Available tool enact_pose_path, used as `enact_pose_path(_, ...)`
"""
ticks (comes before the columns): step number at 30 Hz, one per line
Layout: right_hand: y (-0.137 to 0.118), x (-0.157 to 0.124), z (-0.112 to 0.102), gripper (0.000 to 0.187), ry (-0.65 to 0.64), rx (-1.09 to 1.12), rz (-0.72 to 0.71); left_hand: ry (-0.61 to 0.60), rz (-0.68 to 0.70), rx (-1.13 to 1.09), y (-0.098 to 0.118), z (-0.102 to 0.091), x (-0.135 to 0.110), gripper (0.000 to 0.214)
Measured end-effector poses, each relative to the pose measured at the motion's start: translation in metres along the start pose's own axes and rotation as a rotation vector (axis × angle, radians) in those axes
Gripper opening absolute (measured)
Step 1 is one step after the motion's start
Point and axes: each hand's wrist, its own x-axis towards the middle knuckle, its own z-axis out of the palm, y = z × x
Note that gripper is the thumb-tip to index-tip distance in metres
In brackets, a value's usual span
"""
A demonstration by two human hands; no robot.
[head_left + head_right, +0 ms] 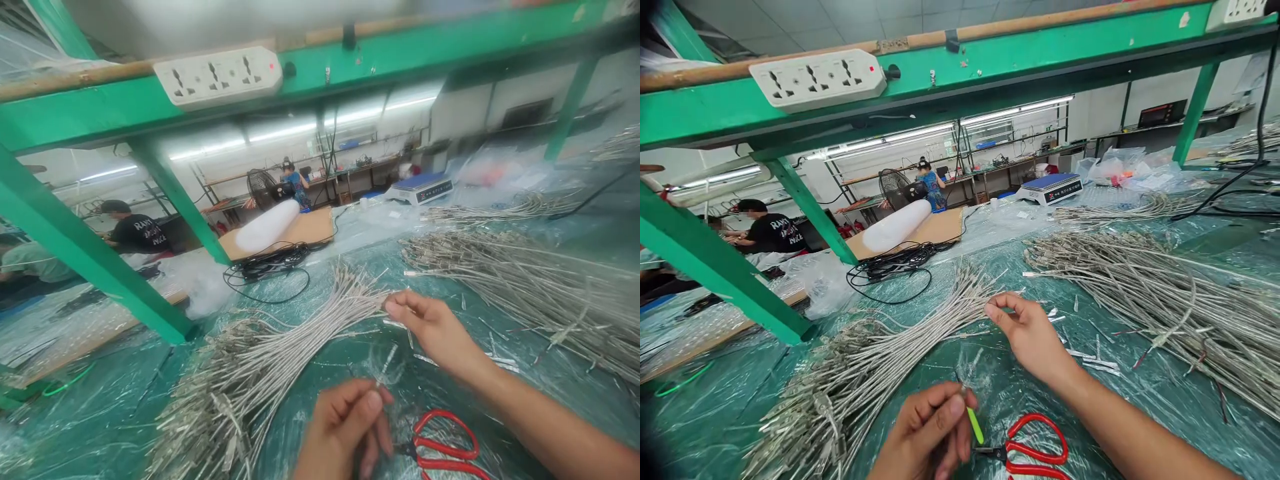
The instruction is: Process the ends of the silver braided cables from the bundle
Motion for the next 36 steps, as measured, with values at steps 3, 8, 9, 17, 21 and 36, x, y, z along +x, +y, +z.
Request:
enact_pose_path(3,0.002,-0.004,0.007,0.041,-0.028,0.114,0.058,0.088,0.077,-0.101,0.002,-0.002,0.001,0.029)
enact_pose_path(8,-0.007,-0.02,0.021,0.032,-0.271,0.329,0.092,0.138,0.106,-0.15,0.005,-0.002,0.001,0.029)
enact_pose_path(9,-0.008,-0.022,0.022,0.03,-0.315,0.332,0.098,0.144,0.109,-0.154,0.005,-0.001,0.001,0.029)
enact_pose_path(17,-0.011,-0.026,0.025,0.021,-0.433,0.253,0.091,0.158,0.126,-0.164,0.003,-0.001,0.002,0.029)
enact_pose_path(21,-0.014,-0.026,0.028,0.024,-0.39,0.25,0.116,0.167,0.121,-0.098,0.001,0.0,0.002,0.03)
enact_pose_path(36,-0.007,-0.017,0.023,0.031,-0.421,0.349,0.171,0.224,0.212,-0.1,0.002,0.003,0.002,0.027)
